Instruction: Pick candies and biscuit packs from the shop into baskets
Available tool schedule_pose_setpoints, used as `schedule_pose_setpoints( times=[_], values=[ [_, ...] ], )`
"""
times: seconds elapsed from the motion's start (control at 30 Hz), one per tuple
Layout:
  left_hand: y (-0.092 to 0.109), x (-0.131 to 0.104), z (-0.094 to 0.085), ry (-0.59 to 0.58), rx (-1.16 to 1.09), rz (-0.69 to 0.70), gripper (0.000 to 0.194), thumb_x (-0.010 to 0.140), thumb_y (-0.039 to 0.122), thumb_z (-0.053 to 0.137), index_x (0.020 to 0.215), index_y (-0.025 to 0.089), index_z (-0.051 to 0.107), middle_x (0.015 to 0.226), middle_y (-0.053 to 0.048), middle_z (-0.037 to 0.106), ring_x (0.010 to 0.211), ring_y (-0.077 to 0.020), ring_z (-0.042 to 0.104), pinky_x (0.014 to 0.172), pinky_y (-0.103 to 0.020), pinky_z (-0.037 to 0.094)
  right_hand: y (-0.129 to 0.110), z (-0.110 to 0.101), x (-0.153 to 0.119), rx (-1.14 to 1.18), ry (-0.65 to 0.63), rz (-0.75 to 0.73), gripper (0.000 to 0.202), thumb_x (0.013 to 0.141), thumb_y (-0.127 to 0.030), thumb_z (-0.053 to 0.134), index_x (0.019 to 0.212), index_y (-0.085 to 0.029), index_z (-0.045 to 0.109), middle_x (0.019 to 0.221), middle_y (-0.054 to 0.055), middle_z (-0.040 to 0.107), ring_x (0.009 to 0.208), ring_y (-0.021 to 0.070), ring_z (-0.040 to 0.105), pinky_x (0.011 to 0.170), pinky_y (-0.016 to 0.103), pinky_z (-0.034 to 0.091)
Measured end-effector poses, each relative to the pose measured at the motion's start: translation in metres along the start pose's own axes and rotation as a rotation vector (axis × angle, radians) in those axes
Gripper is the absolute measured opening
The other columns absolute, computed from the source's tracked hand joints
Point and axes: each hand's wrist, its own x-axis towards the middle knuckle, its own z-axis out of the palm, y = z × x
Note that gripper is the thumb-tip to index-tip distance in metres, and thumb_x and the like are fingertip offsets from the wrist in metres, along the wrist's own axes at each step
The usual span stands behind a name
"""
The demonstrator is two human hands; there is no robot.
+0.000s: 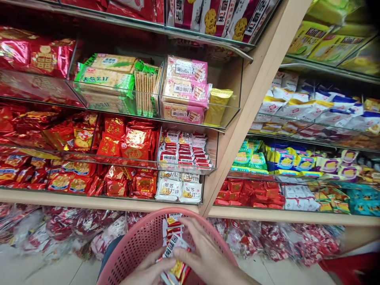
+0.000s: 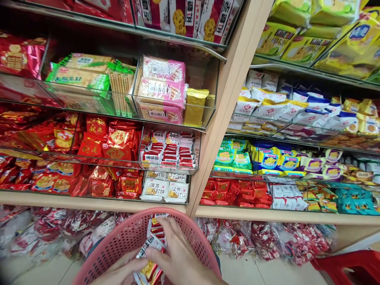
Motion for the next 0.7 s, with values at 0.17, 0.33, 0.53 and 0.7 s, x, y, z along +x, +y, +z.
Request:
schedule_pose_setpoints(
  times=[0.17, 0.33, 0.53, 0.7],
  values=[
    [0.005, 0.001, 0.004, 0.148, 0.026, 0.048, 0.066, 0.067, 0.046, 0.069, 0.121, 0.012, 0.050, 0.068, -0.002, 0.062, 0.053, -0.0104, 0.053, 0.046, -0.019, 0.038, 0.005, 0.025, -0.002, -0.345, 0.099, -0.018, 0.096, 0.064, -0.038, 0.068, 0.143, -0.025, 0.014, 0.146, 0.011, 0.027, 0.132, 0.0347, 0.023, 0.106, 0.055, 0.022],
    [0.000, 0.002, 0.010, 0.215, 0.097, 0.109, 0.067, 0.063, 0.045, 0.072, 0.121, 0.015, 0.054, 0.103, -0.010, 0.066, 0.083, -0.0189, 0.061, 0.064, -0.023, 0.047, 0.005, 0.046, 0.004, -0.445, 0.114, -0.025, 0.100, 0.062, -0.028, 0.066, 0.144, -0.026, 0.008, 0.137, 0.012, 0.041, 0.123, 0.0342, 0.037, 0.102, 0.057, 0.026],
    [-0.013, 0.006, 0.009, 0.112, -0.026, 0.079, 0.086, 0.064, 0.043, 0.072, 0.136, 0.014, 0.034, 0.114, -0.016, 0.061, 0.087, -0.0236, 0.064, 0.067, -0.028, 0.049, 0.020, 0.062, 0.000, -0.481, 0.099, -0.001, 0.102, 0.061, -0.024, 0.065, 0.144, -0.027, 0.006, 0.129, 0.013, 0.048, 0.114, 0.0356, 0.045, 0.095, 0.056, 0.035],
    [-0.016, 0.009, 0.005, 0.046, -0.090, 0.008, 0.088, 0.064, 0.041, 0.075, 0.136, 0.013, 0.033, 0.099, -0.014, 0.067, 0.070, -0.0178, 0.065, 0.061, -0.024, 0.047, 0.036, 0.075, 0.002, -0.533, 0.205, -0.062, 0.099, 0.063, -0.022, 0.062, 0.143, -0.029, 0.005, 0.117, 0.009, 0.056, 0.099, 0.0313, 0.055, 0.087, 0.048, 0.044]
  ],
)
